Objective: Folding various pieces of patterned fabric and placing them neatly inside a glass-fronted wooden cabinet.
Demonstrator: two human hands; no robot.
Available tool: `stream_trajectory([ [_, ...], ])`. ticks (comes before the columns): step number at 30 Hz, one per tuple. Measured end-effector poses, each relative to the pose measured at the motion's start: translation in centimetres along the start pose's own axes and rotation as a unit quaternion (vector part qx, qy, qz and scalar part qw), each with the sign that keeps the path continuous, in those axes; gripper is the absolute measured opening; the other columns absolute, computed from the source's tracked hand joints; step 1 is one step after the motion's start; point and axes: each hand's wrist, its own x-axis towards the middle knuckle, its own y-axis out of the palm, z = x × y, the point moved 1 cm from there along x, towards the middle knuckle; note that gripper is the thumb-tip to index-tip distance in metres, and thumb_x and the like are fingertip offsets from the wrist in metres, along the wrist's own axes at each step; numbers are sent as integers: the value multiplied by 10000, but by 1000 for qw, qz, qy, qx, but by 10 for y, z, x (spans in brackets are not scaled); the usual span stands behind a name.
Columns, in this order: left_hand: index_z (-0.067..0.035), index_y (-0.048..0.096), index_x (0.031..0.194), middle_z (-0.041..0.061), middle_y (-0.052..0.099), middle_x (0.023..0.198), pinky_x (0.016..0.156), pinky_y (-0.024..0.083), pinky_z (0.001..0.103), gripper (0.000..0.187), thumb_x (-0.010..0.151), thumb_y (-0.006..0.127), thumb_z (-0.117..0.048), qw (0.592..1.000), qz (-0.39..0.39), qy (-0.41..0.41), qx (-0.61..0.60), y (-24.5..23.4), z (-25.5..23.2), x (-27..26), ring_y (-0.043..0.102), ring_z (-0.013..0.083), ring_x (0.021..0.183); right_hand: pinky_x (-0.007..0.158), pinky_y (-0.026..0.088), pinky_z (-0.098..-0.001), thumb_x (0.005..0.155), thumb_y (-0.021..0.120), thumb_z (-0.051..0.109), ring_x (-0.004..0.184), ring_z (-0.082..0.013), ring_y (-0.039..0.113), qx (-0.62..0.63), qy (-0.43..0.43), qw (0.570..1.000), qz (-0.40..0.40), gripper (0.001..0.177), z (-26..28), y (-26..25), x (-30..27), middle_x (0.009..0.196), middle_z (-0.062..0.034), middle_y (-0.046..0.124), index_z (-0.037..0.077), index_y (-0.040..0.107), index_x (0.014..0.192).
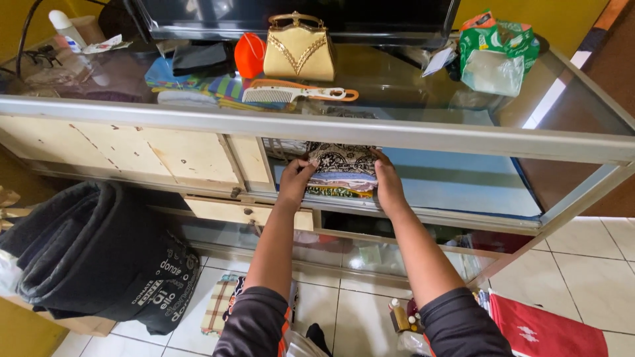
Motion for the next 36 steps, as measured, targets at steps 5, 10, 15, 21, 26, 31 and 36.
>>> stream_trajectory([
  [5,-93,602,1043,159,607,1064,923,448,518,336,981,734,-395,1000,6,5,0,-2,-3,-2,551,268,1034,1179,239,-607,1083,371,385,1449,-467,334,-1,3,1000,-7,527,-16,1,7,1581,-256,369,139,438,1544],
  [10,-90,618,1046,71,544,940,818,431,442,327,977,732,-389,1000,4,6,-1,1,-10,-7,503,195,918,1172,276,-591,1076,407,347,1435,-465,363,8,2,1000,-15,502,-18,1,7,1557,-258,415,136,456,1529],
  [15,-98,665,1051,67,573,914,816,450,404,300,955,754,-367,1000,-9,13,-13,1,-8,-5,511,172,893,1193,238,-566,1076,380,318,1447,-452,354,1,-13,1000,-19,491,-11,1,3,1542,-262,433,125,471,1519],
  [21,-100,668,1095,80,580,946,837,448,448,289,994,720,-366,1000,-10,4,-7,0,-5,-2,519,198,911,1216,163,-566,1091,304,435,1481,-474,266,37,-31,999,-12,582,7,4,-12,1568,-294,364,81,455,1528],
  [26,-118,667,1077,42,555,905,799,439,410,255,1008,700,-362,1000,-10,3,-7,3,-19,-12,494,159,853,1213,173,-574,1094,311,414,1484,-473,260,29,-13,999,-11,547,7,5,-8,1583,-272,357,126,444,1539],
  [31,-118,655,1086,36,536,916,796,433,421,266,1017,681,-373,1000,-6,5,4,3,-18,-13,492,154,859,1209,162,-590,1095,300,457,1487,-480,246,22,-9,1000,-1,583,-11,0,1,1595,-275,330,119,416,1556],
  [36,-122,671,1069,45,546,903,823,454,422,282,985,708,-389,1000,-19,6,12,0,-8,-3,518,164,863,1198,145,-634,1096,293,499,1483,-509,219,33,-21,999,10,635,-10,1,0,1596,-302,294,85,373,1572],
])
